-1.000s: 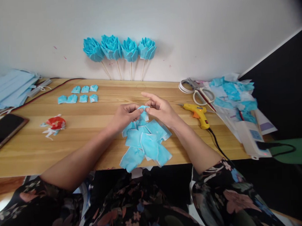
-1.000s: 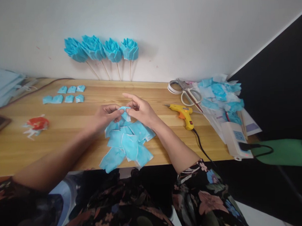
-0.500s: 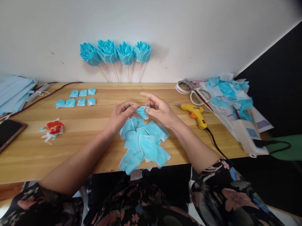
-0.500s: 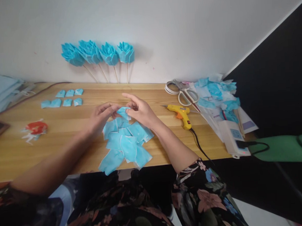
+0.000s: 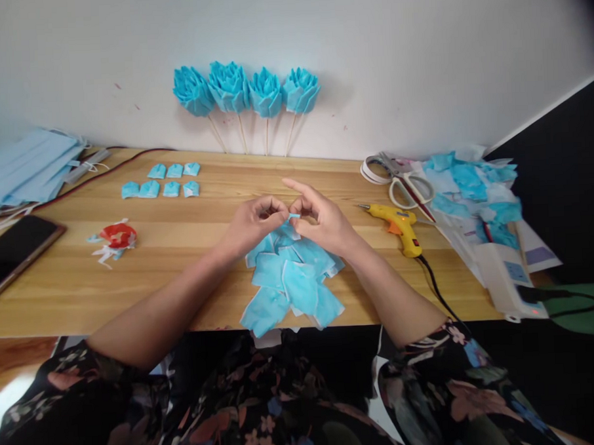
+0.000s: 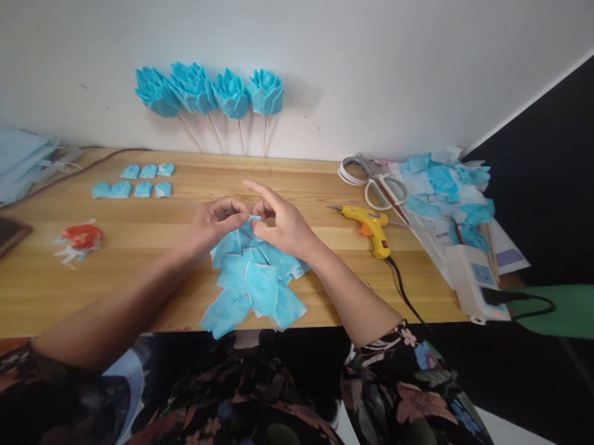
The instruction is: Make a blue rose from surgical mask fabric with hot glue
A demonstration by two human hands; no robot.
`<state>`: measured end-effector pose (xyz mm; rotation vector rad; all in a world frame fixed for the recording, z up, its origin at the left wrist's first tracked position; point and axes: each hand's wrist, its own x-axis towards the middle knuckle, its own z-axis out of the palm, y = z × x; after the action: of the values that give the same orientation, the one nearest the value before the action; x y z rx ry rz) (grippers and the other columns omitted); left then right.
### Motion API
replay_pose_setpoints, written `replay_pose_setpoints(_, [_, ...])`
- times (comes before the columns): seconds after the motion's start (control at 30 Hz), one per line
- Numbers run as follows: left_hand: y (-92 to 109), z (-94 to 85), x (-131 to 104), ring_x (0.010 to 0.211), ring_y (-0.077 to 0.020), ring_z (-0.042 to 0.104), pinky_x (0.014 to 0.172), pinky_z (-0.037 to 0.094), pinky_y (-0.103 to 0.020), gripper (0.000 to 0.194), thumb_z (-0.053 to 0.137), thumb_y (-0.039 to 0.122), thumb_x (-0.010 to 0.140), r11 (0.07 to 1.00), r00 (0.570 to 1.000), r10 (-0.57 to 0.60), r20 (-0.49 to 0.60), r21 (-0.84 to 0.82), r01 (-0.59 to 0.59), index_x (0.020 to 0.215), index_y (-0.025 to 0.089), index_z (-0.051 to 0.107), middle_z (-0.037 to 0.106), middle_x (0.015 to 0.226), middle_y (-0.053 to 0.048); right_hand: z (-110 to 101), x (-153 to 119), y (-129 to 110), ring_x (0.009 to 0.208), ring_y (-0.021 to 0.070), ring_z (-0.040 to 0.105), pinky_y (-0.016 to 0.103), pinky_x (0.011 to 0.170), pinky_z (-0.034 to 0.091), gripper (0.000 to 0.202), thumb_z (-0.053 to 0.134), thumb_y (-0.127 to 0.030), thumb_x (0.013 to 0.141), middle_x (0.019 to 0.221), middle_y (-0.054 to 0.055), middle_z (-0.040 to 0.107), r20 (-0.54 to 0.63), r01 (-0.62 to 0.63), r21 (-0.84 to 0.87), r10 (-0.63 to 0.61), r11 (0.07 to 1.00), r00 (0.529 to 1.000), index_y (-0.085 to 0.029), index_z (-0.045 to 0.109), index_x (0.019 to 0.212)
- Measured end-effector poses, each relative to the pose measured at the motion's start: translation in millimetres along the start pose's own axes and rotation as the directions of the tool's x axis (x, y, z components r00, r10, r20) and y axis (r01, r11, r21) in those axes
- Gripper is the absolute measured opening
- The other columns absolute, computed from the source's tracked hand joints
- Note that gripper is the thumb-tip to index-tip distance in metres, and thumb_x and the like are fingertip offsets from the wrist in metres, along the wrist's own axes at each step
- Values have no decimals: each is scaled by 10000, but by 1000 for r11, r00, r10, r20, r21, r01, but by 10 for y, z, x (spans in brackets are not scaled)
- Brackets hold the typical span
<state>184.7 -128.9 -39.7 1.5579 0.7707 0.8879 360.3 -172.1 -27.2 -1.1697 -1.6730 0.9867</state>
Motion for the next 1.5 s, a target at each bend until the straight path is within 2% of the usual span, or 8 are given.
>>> replay_pose_setpoints(0.17, [22, -24, 8, 665, -120, 550, 660, 451, -254, 220, 711, 363, 763, 997, 994, -60, -88, -56, 55, 726, 161, 630, 619, 709, 0, -77, 14, 51, 752, 140, 586, 291, 702, 507, 668, 670, -269, 823, 891, 0, 662, 19, -90, 196, 88, 976, 996, -285, 457, 1455])
replay_pose_setpoints(0.3, [35, -26, 18, 658, -125, 558, 670, 465, -266, 260, 734, 397, 741, 986, 987, -111, -114, -139, 95, 725, 163, 623, 611, 695, 2, -132, 35, 91, 901, 162, 642, 328, 852, 522, 626, 665, -341, 849, 1003, 32, 715, -14, -118, 298, 128, 947, 992, -279, 473, 1442])
replay_pose_setpoints(0.47, [18, 0, 24, 631, -110, 522, 623, 434, -249, 242, 728, 378, 740, 994, 992, -65, -108, -94, 55, 700, 165, 620, 599, 673, 6, -112, 32, 88, 924, 171, 633, 339, 871, 514, 567, 653, -364, 859, 999, 29, 706, -31, -109, 256, 120, 961, 992, -279, 525, 1405])
replay_pose_setpoints(0.63, [25, 22, 6, 587, -91, 478, 588, 407, -238, 220, 725, 347, 756, 999, 997, -15, -78, -35, 12, 698, 166, 614, 572, 647, 23, -76, 18, 89, 768, 134, 577, 272, 712, 486, 565, 687, -313, 814, 870, -2, 646, -38, -93, 253, 106, 963, 994, -245, 564, 1361])
replay_pose_setpoints(0.9, [-23, -21, 9, 602, -129, 546, 570, 430, -260, 407, 570, 552, 897, 989, 999, -30, -31, -145, 25, 879, 165, 695, 602, 682, -13, -69, 42, 123, 709, 127, 526, 273, 667, 451, 526, 657, -283, 811, 812, -16, 599, -106, -41, 231, 67, 972, 992, -252, 577, 1330])
replay_pose_setpoints(1.1, [14, 1, -15, 581, -93, 496, 566, 398, -225, 294, 728, 444, 811, 995, 996, -68, 65, -72, 72, 797, 156, 675, 583, 648, 12, -47, 38, 126, 674, 103, 524, 254, 646, 448, 547, 664, -270, 809, 814, -29, 605, -101, -43, 278, 74, 960, 992, -247, 570, 1348])
replay_pose_setpoints(1.33, [-38, -4, 11, 497, -73, 453, 497, 345, -212, 243, 771, 363, 746, 972, 993, -118, 16, -202, 119, 738, 155, 647, 549, 563, 31, -89, 21, 111, 959, 178, 639, 366, 887, 529, 409, 546, -412, 952, 1022, 30, 702, -157, 30, 195, 0, 980, 988, -297, 566, 1344])
replay_pose_setpoints(1.5, [1, -31, 32, 474, -76, 464, 483, 343, -212, 223, 765, 331, 736, 925, 985, -172, -18, -346, 155, 705, 152, 636, 555, 535, 18, -141, 14, 74, 1150, 210, 614, 421, 979, 510, 377, 577, -218, 913, 1239, 38, 676, -224, 199, -144, -228, 969, 947, -316, 585, 1277])
